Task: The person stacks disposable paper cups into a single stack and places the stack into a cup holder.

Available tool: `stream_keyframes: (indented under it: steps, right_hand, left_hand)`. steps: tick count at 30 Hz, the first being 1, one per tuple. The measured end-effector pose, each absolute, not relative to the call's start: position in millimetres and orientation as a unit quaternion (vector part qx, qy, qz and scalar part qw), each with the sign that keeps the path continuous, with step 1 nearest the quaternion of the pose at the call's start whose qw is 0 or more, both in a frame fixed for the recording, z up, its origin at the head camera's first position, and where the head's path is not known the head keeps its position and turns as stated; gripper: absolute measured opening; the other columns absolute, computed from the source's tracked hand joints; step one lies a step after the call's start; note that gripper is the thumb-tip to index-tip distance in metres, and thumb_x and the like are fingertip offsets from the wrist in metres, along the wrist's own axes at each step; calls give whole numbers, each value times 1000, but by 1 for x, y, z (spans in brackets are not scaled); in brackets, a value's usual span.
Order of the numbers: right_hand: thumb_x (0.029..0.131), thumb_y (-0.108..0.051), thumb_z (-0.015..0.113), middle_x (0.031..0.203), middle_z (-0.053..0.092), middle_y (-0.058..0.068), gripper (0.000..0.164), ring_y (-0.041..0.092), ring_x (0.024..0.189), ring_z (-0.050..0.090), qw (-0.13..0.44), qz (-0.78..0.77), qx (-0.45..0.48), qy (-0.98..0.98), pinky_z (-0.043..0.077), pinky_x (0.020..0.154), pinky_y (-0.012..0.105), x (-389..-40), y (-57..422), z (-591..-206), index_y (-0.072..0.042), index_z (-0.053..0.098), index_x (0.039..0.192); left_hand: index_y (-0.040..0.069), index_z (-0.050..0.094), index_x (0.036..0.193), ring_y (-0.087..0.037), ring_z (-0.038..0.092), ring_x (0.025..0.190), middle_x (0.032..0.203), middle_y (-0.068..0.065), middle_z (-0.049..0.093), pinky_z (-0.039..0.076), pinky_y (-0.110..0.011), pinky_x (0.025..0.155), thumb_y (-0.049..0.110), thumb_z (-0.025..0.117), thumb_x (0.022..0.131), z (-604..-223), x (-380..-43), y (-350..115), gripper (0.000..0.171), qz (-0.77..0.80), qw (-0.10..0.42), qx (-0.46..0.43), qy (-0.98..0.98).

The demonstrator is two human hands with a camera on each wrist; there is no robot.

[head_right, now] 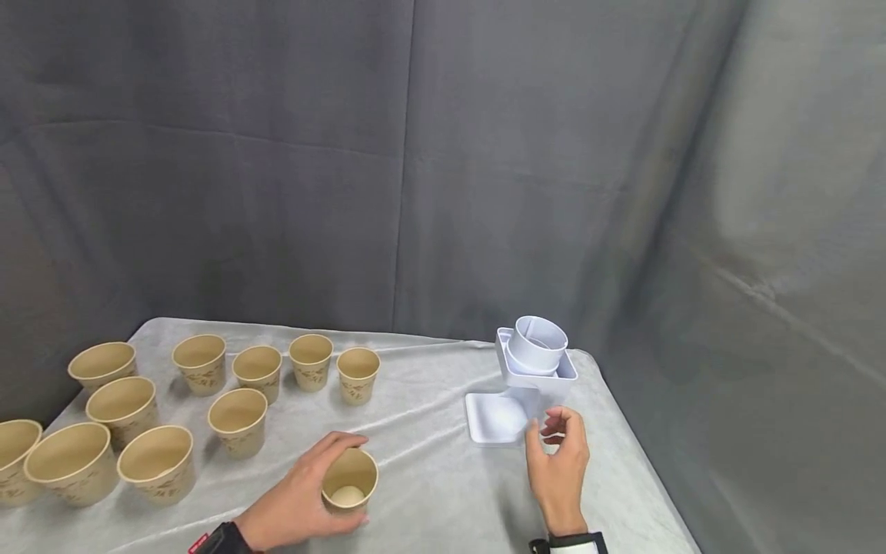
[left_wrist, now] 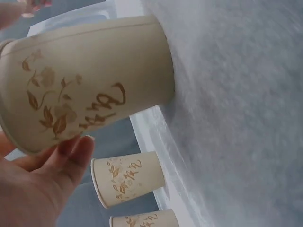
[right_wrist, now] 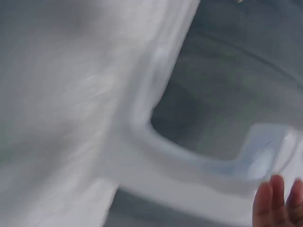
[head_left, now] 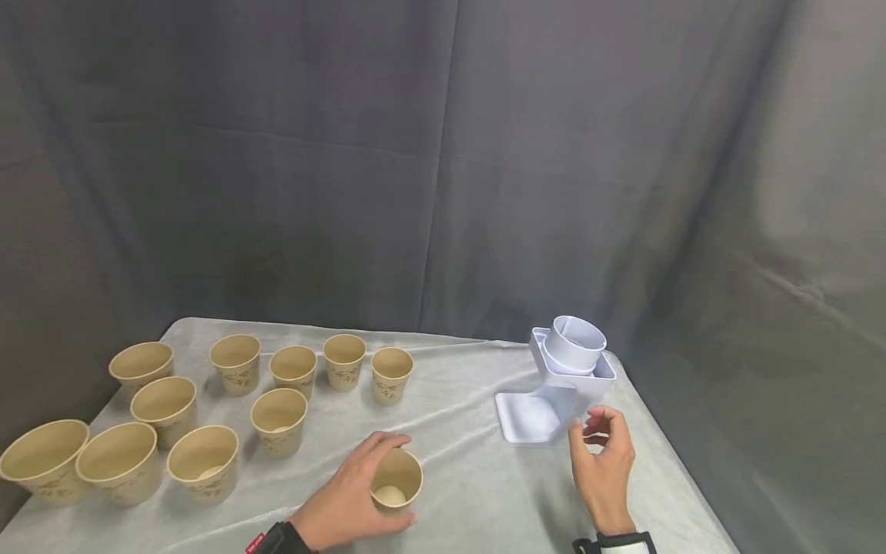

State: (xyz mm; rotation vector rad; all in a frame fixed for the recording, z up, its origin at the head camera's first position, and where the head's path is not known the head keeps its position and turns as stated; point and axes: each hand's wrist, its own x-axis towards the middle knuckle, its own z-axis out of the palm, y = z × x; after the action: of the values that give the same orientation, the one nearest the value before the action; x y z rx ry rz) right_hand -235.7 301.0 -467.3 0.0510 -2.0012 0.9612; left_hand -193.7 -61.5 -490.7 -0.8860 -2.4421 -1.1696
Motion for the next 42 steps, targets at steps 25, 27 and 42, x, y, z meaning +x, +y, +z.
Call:
stream_keyframes:
  steps: [25,27,42]
  right_hand:
    - [68,-25,95,146,46,14,112,31,127,55,-65,501,341,-793,53,99,35,-233,153,-492,-28,27,156]
    - [66,-20,95,144,48,18,110,27,125,57,-91,514,341,-782,53,97,32,-236,148,-498,-27,31,155]
    - [69,-14,93,112,71,4,63,21,103,70,-84,488,417,-763,55,93,30,-241,131,-508,-20,63,124]
  left_hand:
    - [10,62,129,-25,56,125,129,-9,61,48,-45,103,15,77,85,-424,-268,-75,47,-362,268,-292,-844]
    - [10,63,128,-25,57,123,127,-9,61,48,-45,102,14,77,84,-426,-274,-71,46,-360,265,-285,-848]
    - [0,60,130,-36,57,118,122,-16,60,48,-50,98,8,83,77,-440,-330,-61,58,-376,223,-295,-850]
